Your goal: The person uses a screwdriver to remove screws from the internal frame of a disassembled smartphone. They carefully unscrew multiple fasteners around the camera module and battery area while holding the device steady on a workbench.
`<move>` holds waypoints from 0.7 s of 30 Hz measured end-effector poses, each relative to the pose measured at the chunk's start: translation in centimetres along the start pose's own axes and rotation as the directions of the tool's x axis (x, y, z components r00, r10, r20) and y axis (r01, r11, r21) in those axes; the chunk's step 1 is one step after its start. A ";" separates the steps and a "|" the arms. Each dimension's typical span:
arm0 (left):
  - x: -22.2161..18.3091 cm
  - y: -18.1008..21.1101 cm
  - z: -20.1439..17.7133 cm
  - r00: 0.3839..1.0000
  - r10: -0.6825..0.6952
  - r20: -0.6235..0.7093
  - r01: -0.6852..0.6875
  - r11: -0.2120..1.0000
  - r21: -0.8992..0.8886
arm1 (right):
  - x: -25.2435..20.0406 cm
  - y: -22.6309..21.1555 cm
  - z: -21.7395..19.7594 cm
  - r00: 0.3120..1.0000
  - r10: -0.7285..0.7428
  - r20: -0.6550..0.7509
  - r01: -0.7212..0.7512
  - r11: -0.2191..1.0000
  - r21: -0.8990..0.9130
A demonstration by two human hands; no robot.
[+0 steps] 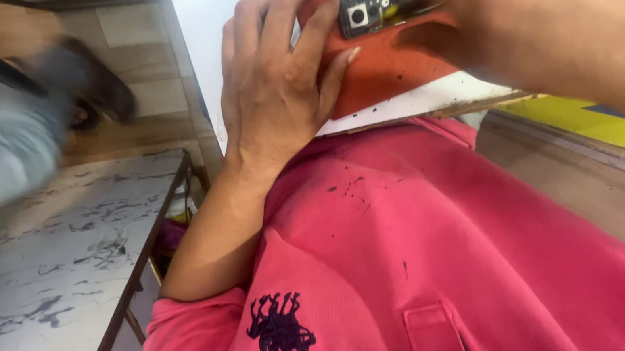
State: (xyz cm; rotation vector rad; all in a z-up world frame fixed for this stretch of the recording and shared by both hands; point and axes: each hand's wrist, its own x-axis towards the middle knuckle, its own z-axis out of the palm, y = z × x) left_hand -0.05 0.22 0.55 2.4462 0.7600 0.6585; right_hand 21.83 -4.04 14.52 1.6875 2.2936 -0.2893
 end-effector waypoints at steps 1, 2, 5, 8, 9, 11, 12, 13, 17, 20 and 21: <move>-0.1 0.1 0.0 1.000 0.007 0.005 -0.007 1.000 0.002 | -0.2 0.1 0.1 0.993 -0.084 -0.087 0.086 0.996 0.029; -0.1 0.1 0.1 1.000 0.015 0.009 -0.015 1.000 0.004 | -0.2 0.3 0.1 0.970 -0.163 -0.178 0.174 0.983 0.050; 0.0 0.0 0.0 1.000 0.011 -0.018 -0.011 1.000 -0.006 | 0.1 0.3 0.1 0.972 -0.120 -0.200 0.138 0.988 0.076; 0.0 0.2 -0.1 1.000 0.009 -0.014 -0.009 1.000 0.002 | 0.3 0.7 0.3 0.970 -0.169 -0.177 0.187 0.978 0.090; 0.3 0.3 0.0 1.000 0.006 -0.008 -0.006 1.000 0.000 | 0.1 1.1 0.4 0.967 -0.182 -0.178 0.195 0.979 0.056; 0.2 -0.1 -0.3 1.000 0.000 -0.027 -0.001 1.000 -0.007 | 0.2 0.7 0.0 0.968 -0.189 -0.166 0.178 0.981 -0.076; -0.2 -0.2 -0.7 0.999 -0.012 -0.044 0.012 1.000 -0.010 | 0.4 0.2 -0.3 0.957 -0.225 -0.183 0.213 0.973 -0.087; -0.6 -0.3 -1.0 0.998 -0.021 -0.059 0.021 1.000 -0.012 | 0.6 -0.4 -0.7 0.944 -0.262 -0.199 0.247 0.964 -0.099; -2.2 -1.1 -2.1 0.990 -0.007 -0.139 0.009 1.000 0.010 | 1.6 -2.5 -1.6 0.921 -0.341 -0.185 0.293 0.924 -0.244; -3.2 -1.4 -2.0 0.992 0.008 -0.125 -0.007 1.000 0.011 | 1.2 -3.7 -0.1 0.944 -0.249 -0.214 0.199 0.952 -0.232; -3.3 -1.5 -1.9 0.992 0.009 -0.125 -0.008 1.000 0.012 | 1.2 -3.9 0.4 0.940 -0.246 -0.238 0.194 0.956 -0.219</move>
